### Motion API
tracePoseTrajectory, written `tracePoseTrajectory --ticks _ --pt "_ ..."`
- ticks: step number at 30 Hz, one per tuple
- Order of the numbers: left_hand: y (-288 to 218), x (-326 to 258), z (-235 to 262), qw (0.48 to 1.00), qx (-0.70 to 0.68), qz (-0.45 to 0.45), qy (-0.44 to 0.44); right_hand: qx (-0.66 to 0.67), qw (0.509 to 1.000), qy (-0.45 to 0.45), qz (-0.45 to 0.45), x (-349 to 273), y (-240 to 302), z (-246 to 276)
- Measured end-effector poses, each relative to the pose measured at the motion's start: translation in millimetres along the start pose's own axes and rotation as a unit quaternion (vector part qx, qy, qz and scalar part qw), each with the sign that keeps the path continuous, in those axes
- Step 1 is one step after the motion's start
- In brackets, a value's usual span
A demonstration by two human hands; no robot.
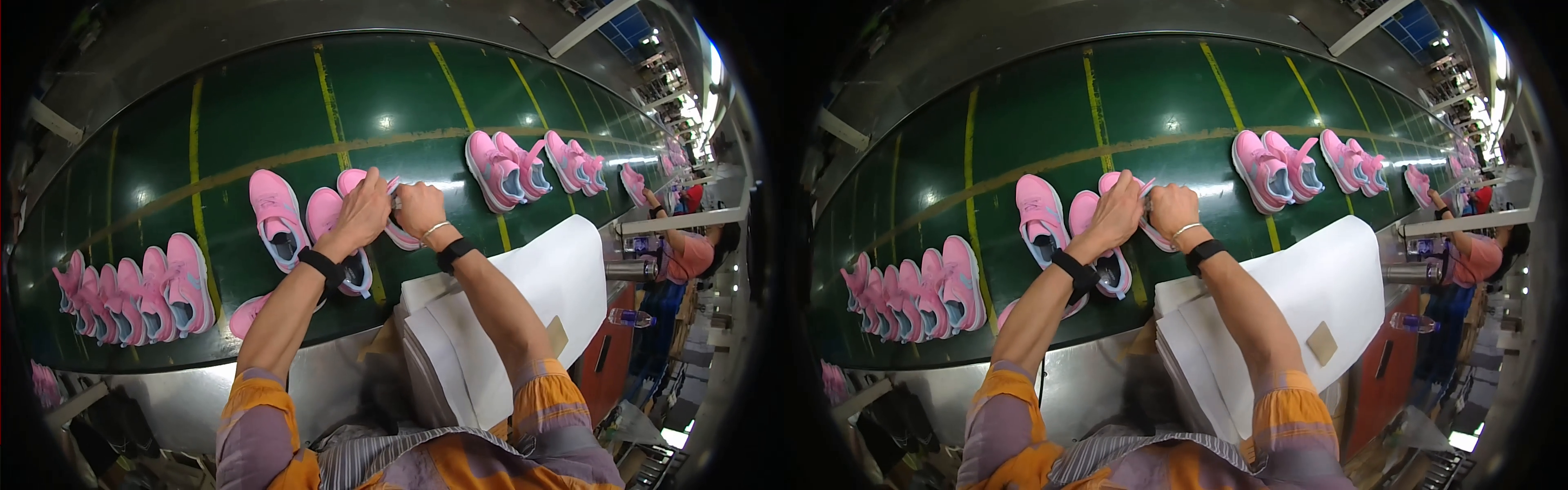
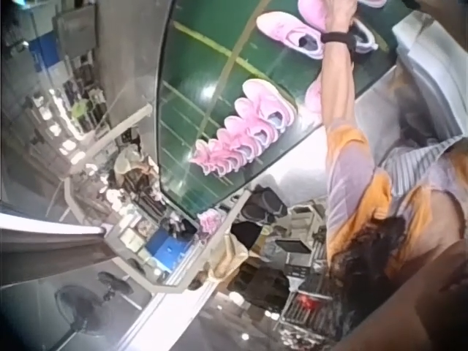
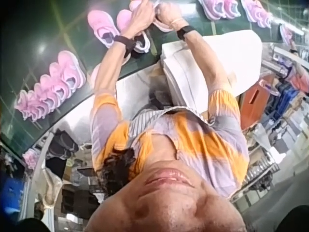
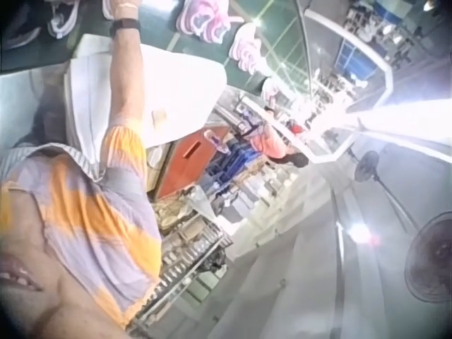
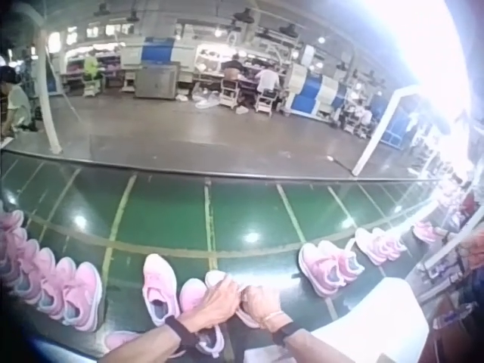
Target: Cleaning and preparing pink sneakers on an assembly line by inserting paper/tissue and wiping them down.
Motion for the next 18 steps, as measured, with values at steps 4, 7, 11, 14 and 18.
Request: tracePoseTrajectory --ticks 4,7,11,14,18 --pt "2 -3 9 1.0 0.003 -0.02 0.01 -0.051 0.994 0.019 0.1 -9 12 -11" --pt "8 0 15 1.0 0.019 0.002 0.013 -0.06 0.976 0.008 0.209 -28 23 -23" --pt "5 8 13 0.999 0.051 -0.015 0.004 -0.025 0.968 0.044 0.247 -10 25 -44" --pt "5 13 12 0.995 0.096 -0.008 -0.021 -0.093 0.949 0.152 0.259 14 29 -66" --pt "15 18 8 0.994 0.104 0.035 0.017 0.075 0.944 0.132 0.293 -4 26 -33"
Point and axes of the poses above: each hand's wrist, its own x-axis towards the middle knuckle, its own z-axis out of the back of the hand, y = z × x, the point moved 7 cm from there along x, towards the middle knuckle, and after that the axes turned 12 degrees about y, right-handed, at the moved point
